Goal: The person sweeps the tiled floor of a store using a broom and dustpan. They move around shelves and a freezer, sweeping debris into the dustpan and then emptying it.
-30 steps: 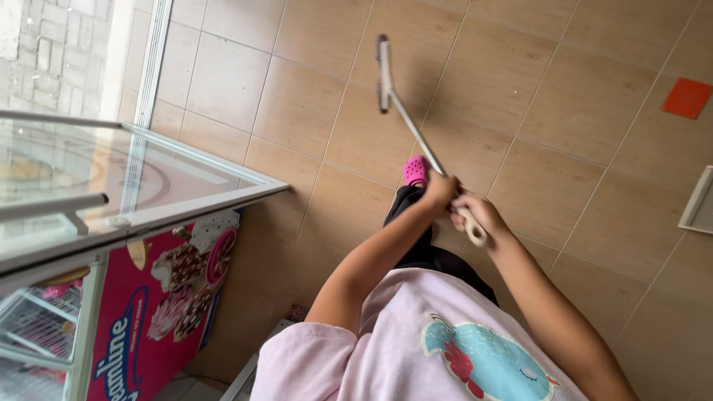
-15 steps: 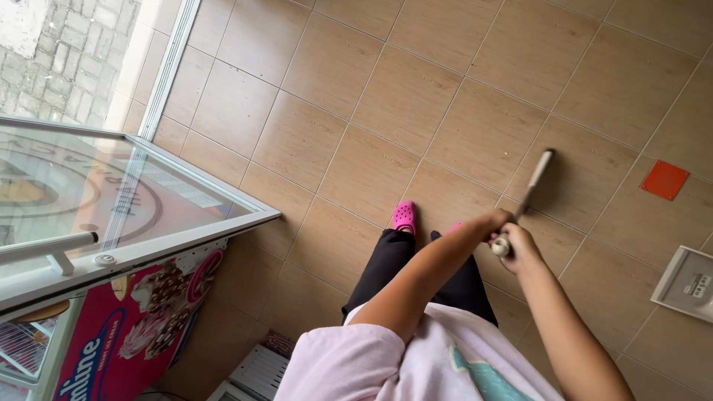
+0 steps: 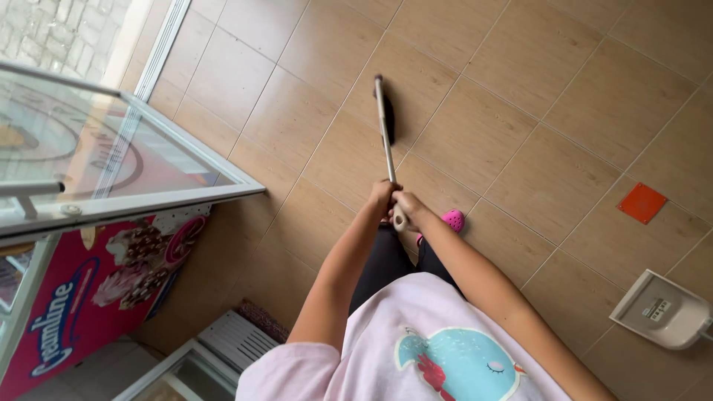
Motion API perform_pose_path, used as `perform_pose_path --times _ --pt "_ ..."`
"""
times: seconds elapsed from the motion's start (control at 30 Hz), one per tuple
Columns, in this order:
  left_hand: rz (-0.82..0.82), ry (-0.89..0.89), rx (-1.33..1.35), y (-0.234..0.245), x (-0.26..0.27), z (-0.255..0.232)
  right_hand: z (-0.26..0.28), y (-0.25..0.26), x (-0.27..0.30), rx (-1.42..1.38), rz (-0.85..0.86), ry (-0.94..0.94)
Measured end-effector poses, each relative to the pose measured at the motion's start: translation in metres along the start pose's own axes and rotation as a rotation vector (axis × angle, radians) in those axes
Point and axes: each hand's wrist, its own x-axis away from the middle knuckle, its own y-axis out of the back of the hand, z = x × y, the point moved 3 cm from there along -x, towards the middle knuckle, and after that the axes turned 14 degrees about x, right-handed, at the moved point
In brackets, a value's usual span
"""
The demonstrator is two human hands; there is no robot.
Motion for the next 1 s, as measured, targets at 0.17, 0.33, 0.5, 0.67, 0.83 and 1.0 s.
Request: perform_pose_path --times 0.17,0.33,0.5,0.67,0.83,1.0 --pt "-0.055 -0.042 0.075 -0.074 -0.033 0.015 0.005 0.069 0.03 -0.306 0.039 0.308" --pt "0.073 -0.041 -0.033 -0.192 0.069 0.012 -0.021 0.136 0.135 -0.42 0.036 0.341" --pt "0.439 0.225 0.156 -0.31 0.113 0.03 -0.002 0.178 0.256 -0.376 -0.177 0.355" --pt "0.568 0.259 -0.1 -0.377 0.083 0.038 0.021 0.242 0.252 -0.287 -0.415 0.279" --pt "0.482 0.397 0.01 -0.354 -0.037 0.042 0.048 0.281 0.131 -0.324 -0.393 0.17" --pt "0.215 0.328 -0.181 -0.257 -0.111 -0.02 0.118 0.227 0.045 -0.239 -0.218 0.062"
